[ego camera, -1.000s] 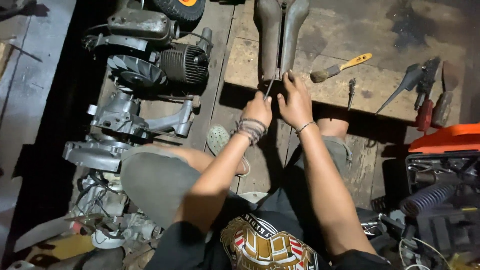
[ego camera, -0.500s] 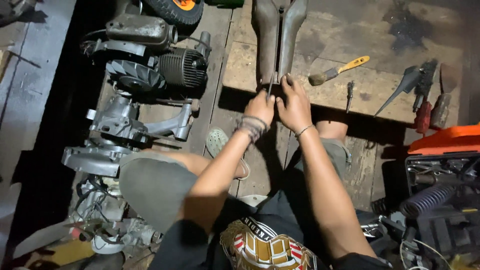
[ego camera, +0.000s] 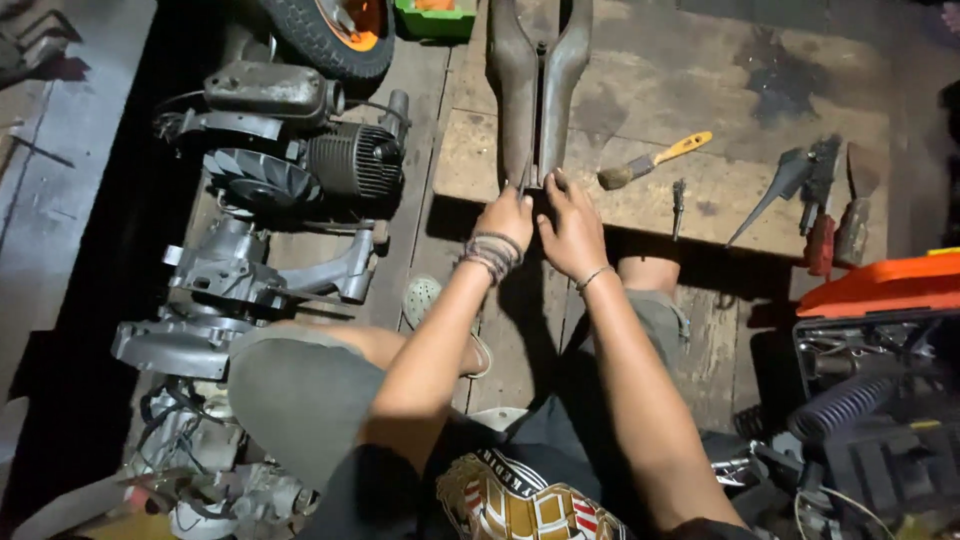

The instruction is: Scraping the interior of a metal motorcycle component using a small hand tool to remove residue.

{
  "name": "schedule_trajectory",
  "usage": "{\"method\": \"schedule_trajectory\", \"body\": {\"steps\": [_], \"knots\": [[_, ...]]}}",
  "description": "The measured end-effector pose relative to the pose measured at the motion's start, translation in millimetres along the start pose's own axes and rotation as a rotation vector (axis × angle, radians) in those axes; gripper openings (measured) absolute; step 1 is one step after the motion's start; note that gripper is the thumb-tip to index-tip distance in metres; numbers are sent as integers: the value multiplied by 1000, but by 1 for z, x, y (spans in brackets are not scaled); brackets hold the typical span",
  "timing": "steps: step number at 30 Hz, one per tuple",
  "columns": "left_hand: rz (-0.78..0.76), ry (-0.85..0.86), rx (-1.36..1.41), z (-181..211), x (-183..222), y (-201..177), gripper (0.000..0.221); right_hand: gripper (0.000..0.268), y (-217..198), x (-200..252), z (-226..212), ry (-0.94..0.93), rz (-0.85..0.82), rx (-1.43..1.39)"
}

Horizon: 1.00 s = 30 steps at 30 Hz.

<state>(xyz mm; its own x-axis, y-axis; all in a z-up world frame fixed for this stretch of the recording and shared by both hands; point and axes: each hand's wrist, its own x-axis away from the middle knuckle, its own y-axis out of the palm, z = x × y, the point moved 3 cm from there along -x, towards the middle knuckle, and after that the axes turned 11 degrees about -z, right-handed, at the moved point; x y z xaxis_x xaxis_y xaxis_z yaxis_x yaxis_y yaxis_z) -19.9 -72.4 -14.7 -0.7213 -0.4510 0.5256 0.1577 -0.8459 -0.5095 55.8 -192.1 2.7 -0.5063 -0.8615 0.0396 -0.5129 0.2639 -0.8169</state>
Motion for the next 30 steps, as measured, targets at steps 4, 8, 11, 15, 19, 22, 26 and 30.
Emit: {"method": "schedule_trajectory", "body": {"steps": [4,8,11,15,19,22,26,30], "knots": [[-18,-9,18,1,33,0,49,64,-1,-1,-1,-23,-6,7],[-74,-34,38,-8,47,10,51,64,-3,0,-7,-7,-8,-28],[-65,-26,10,1,32,2,51,65,0,2,-4,-6,-8,-12],[-47,-11,13,16,27,-10,55,61,-4,1,-5,-7,-16,-25],[-91,-46,-2,8,51,-1,52,59,-7,-2,-6,-2,-5,-39],[-118,-57,-20,11,61,-4,52,61,-1,0,-6,27,-38,-18],[-54,-15,-68,10,17,-8,54,63,1,-1,-2,-8,-15,21],[-45,-27,-98,17,31,-11,53,58,-1,-1,0,-14,-6,7]]}}
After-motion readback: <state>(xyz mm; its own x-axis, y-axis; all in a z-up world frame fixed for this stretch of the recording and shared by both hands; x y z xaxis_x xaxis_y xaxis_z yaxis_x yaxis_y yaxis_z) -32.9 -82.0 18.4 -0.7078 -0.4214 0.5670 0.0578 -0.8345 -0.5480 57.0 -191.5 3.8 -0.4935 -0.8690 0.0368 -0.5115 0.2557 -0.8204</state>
